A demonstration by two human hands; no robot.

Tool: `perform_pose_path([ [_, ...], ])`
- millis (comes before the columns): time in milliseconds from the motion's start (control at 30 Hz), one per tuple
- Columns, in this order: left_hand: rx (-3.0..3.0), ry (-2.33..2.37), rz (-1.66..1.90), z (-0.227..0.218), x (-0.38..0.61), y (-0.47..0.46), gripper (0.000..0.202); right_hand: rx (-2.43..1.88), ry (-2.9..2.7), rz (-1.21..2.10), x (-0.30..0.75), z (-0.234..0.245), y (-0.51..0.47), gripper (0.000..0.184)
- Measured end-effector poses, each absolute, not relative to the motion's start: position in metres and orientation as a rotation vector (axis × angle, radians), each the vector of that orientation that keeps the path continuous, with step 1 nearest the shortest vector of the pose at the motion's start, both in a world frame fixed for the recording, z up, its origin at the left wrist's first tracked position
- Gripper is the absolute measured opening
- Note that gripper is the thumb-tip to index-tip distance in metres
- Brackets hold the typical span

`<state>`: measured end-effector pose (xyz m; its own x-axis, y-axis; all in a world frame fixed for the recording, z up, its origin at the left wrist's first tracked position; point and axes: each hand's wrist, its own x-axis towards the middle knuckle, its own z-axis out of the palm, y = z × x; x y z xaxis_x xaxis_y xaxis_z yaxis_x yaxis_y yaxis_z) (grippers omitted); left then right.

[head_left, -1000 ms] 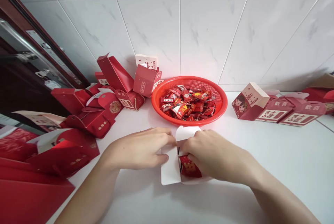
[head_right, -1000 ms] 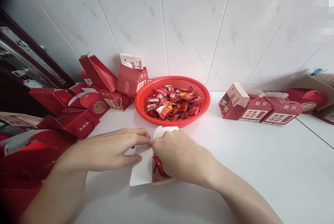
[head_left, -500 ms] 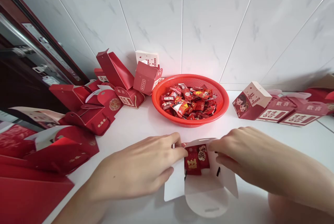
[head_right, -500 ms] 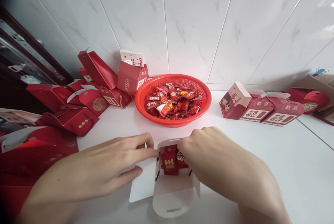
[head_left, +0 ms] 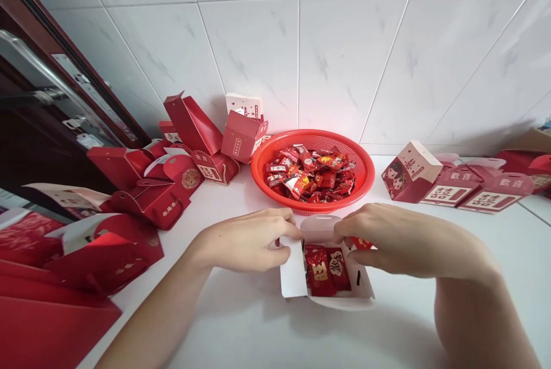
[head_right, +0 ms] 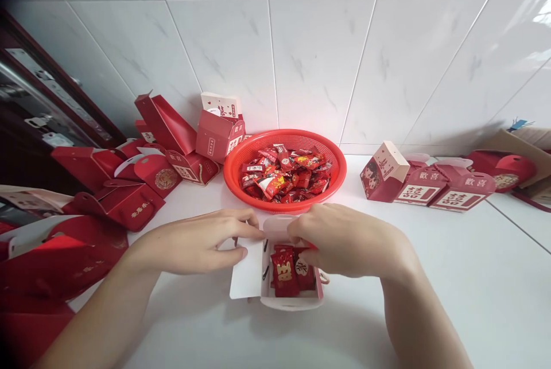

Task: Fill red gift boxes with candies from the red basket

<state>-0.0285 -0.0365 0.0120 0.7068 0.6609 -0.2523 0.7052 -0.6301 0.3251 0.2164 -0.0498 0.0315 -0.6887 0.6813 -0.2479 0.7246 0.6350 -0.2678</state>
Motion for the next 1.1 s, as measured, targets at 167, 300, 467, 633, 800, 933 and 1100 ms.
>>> perform_pose_path([
  [167,2.344,0.995,-0.205,0.012,-0.029,-0.026,0.031,1.168,2.755,-0.71,0.224,0.031,-0.037,0.016],
  [300,2.367,0.982,-0.096,0.02,-0.036,-0.031,0.033,1.137,2.995,-0.877,0.24,0.037,-0.036,0.024],
  [467,2.438,1.155,0.204,0.031,-0.047,-0.01,0.038,1.307,3.103,-0.794,0.26,0.044,-0.035,0.028],
  [633,2.346,1.459,0.428,0.03,-0.044,0.061,0.034,1.477,3.085,-0.636,0.27,0.04,-0.029,0.028],
  [800,2.422,1.433,0.276,0.009,-0.021,0.124,0.045,1.532,3.051,-0.579,0.272,0.034,-0.023,0.03],
  [933,2.482,1.363,0.257,-0.012,-0.005,0.143,0.054,1.572,3.01,-0.538,0.273,0.032,-0.02,0.031],
  [1100,2.552,1.275,0.244,-0.025,0.008,0.148,0.061,1.617,2.966,-0.536,0.273,0.032,-0.018,0.032],
])
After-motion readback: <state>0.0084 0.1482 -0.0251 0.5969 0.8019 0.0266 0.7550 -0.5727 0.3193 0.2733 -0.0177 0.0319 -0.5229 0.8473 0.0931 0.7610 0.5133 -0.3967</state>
